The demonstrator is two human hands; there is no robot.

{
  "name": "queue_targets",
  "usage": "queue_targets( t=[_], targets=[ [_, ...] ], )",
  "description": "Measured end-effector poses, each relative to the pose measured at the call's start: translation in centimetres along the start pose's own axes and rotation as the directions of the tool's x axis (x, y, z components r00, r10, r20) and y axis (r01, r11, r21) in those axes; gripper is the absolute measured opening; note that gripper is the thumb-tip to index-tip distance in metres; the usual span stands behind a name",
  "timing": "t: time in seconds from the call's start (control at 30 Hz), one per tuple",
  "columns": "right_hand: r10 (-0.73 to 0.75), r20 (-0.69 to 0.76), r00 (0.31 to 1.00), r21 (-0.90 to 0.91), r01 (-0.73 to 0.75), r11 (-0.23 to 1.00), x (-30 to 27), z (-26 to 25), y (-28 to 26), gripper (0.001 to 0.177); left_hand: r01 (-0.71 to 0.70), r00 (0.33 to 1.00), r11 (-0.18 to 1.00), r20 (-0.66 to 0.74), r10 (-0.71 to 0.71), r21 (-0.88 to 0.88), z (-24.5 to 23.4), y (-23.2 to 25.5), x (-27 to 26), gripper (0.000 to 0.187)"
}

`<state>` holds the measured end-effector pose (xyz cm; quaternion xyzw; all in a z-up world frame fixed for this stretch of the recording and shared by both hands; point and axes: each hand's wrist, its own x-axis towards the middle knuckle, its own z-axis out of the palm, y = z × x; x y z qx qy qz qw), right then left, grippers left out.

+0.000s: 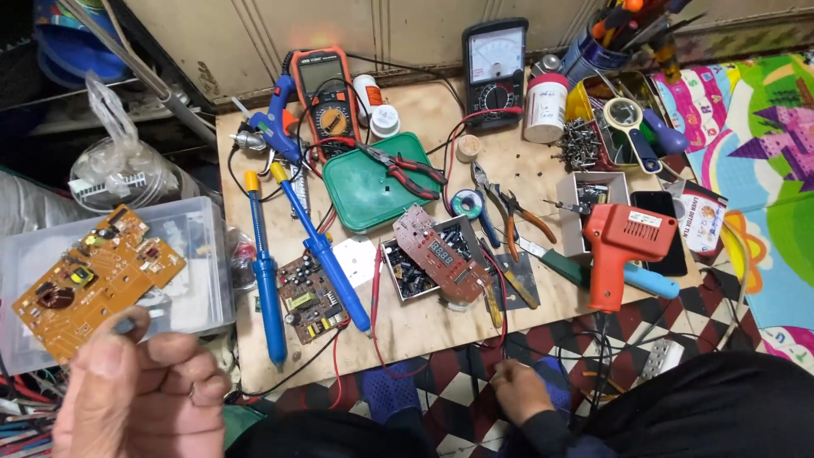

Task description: The person is repairing a small electronic component on a cluttered workbench. They use pliers to manipulate the component, a multimeter to test it, and a heat gun to apply heat. The person also handles a circuit board and various tools throughout the process.

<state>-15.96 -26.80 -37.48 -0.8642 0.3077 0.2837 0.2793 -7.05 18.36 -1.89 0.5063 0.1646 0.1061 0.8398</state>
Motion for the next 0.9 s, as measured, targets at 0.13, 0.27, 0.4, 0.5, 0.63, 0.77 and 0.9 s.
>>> queue_targets(
  t=[0.13, 0.27, 0.4, 0.5, 0.63, 0.77, 0.9],
  targets=[
    [0.103, 0.083, 0.991, -0.225, -0.082, 0.971, -0.6, 3.1, -3.4, 0.048, -0.019, 1.0, 0.998, -0.016, 0.018, -0.062, 1.2, -0.3, 0.1, 0.037],
    [0.052, -0.081, 0.995, -0.207, -0.068, 0.976, 1.7, 5.9, -3.0, 0.064, -0.025, 1.0, 0.999, 0.017, 0.026, -0.041, 1.0, -0.2, 0.2, 0.035],
    [-0.047, 0.091, 0.995, -0.4, 0.08, 0.913, 1.9, 7.7, -0.7, 0.045, -0.01, 1.0, 1.0, -0.014, 0.01, 0.0, 0.4, -0.1, 0.3, 0.033],
    [-0.118, 0.39, 0.913, -0.426, 0.292, 0.856, -0.4, 6.8, 0.0, 0.04, -0.004, 1.0, 1.0, -0.005, 0.004, -0.026, 1.0, 0.0, 0.3, 0.033],
    [-0.21, 0.532, 0.82, -0.404, 0.464, 0.788, -6.0, 2.7, -3.4, 0.028, -0.007, 1.0, 1.0, -0.004, 0.007, -0.008, 2.3, 0.1, 0.0, 0.038],
    [-0.303, 0.464, 0.833, -0.524, 0.533, 0.664, -6.5, 1.1, -4.5, 0.033, -0.029, 0.999, 0.995, 0.031, 0.032, -0.097, 2.0, -0.3, -0.2, 0.037],
    [-0.651, -0.052, 0.757, -0.139, 0.64, 0.755, -11.4, -2.8, -14.2, 0.034, -0.001, 1.0, 0.997, -0.008, 0.0, -0.078, 2.3, -0.2, -0.5, 0.037]
  ],
)
